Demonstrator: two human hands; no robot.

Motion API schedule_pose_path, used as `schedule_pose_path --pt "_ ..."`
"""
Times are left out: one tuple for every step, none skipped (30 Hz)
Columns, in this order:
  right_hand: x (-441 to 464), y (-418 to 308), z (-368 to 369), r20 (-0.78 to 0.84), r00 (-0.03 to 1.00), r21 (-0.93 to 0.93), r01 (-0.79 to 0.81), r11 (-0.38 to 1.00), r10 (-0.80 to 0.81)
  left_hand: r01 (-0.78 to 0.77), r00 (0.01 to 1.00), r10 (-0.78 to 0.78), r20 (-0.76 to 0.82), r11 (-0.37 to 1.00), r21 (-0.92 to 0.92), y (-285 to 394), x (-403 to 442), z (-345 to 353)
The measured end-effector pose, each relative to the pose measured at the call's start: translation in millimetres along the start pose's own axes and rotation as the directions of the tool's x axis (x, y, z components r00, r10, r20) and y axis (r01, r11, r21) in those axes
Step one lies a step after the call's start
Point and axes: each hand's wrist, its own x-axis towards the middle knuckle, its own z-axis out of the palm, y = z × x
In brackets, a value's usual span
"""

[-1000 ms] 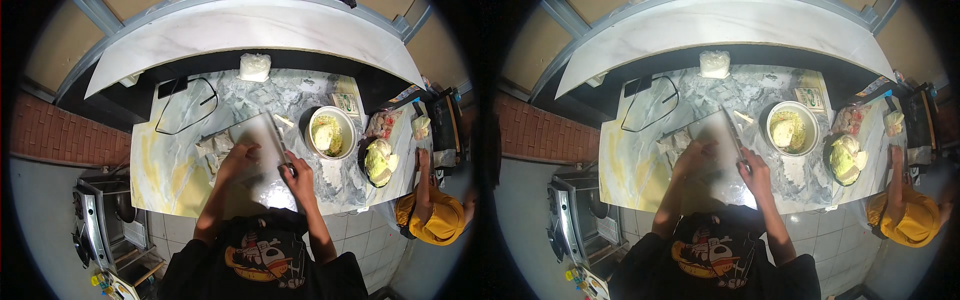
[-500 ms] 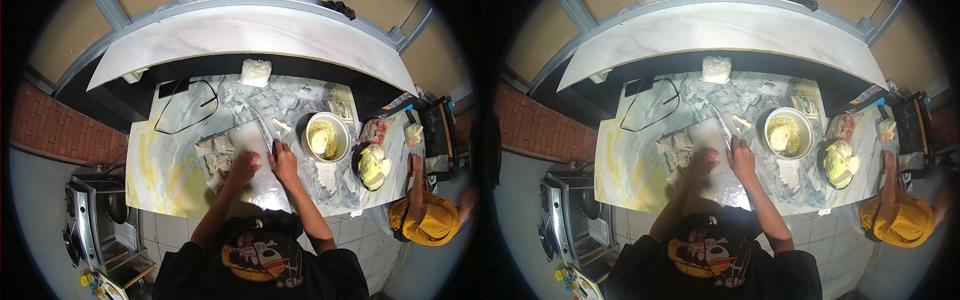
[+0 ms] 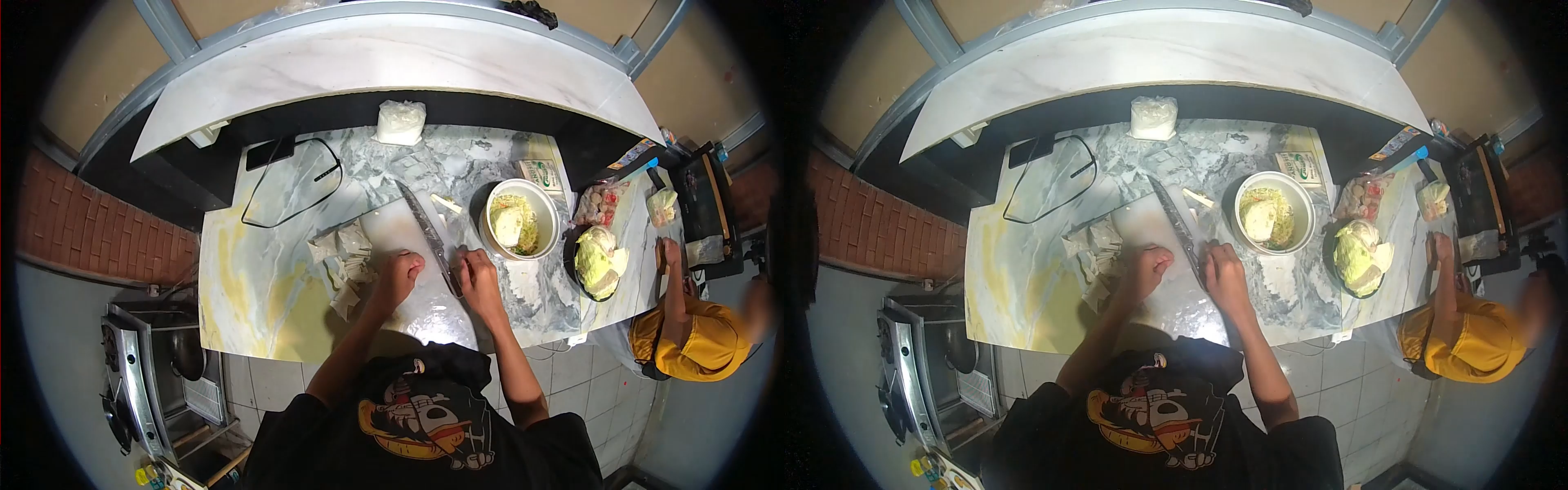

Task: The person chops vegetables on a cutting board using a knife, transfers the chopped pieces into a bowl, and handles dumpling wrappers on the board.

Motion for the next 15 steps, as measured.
schedule_pose_path --pt "-2 0 -1 -0.004 1.000 -0.001 -0.001 1.000 0.001 -0.015 0.999 0.013 -0.034 0.999 -0.049 -1 1 3" --pt "-4 0 -2 0.002 1.000 0.001 -0.009 1.000 0.009 -0.016 0.999 0.015 -0.032 0.999 -0.051 -3 0 5" --pt "-4 -2 -5 0.009 1.000 0.002 -0.014 1.000 0.014 0.051 0.998 -0.058 -0.041 0.987 -0.149 1 2 6" --pt "-5 -5 -8 0.008 1.000 0.000 -0.012 1.000 0.012 0.115 0.991 -0.130 -0.044 0.962 -0.247 4 3 5" --pt "-5 -9 -11 0.018 0.998 0.044 -0.055 0.998 0.054 0.113 0.991 -0.129 -0.048 0.962 -0.248 6 5 3" --pt "-4 -15 -14 0.033 0.995 0.089 -0.098 0.991 0.096 0.081 0.992 -0.101 -0.079 0.971 -0.225 16 7 -6" --pt "-3 -20 -17 0.037 0.995 0.089 -0.094 0.992 0.091 0.049 0.991 -0.073 -0.111 0.978 -0.200 24 9 -15" --pt "-1 -24 -21 0.046 0.991 0.089 -0.129 0.988 0.126 0.050 0.990 -0.075 -0.118 0.979 -0.200 30 10 -23" --pt "0 -26 -24 0.053 0.986 0.088 -0.165 0.982 0.161 0.133 0.981 -0.170 -0.089 0.938 -0.320 34 11 -30" --pt "0 -26 -24 0.058 0.986 0.086 -0.162 0.983 0.157 0.214 0.965 -0.259 -0.047 0.875 -0.435 39 11 -38" --pt "1 -25 -24 0.002 0.992 0.059 -0.129 0.990 0.130 0.213 0.964 -0.261 -0.054 0.875 -0.436 44 11 -47" --pt "3 -24 -23 -0.054 0.994 0.033 -0.096 0.995 0.098 0.235 0.961 -0.277 -0.011 0.835 -0.498 49 12 -58" --pt "4 -18 -18 -0.047 0.995 0.035 -0.090 0.995 0.092 0.259 0.956 -0.291 0.033 0.790 -0.555 53 13 -66" --pt "5 -8 -9 -0.049 0.997 0.023 -0.050 0.998 0.051 0.288 0.944 -0.324 0.061 0.724 -0.627 54 15 -70" --pt "6 -3 -4 -0.052 0.999 0.010 -0.010 1.000 0.011 0.287 0.943 -0.327 0.052 0.726 -0.626 38 12 -60"
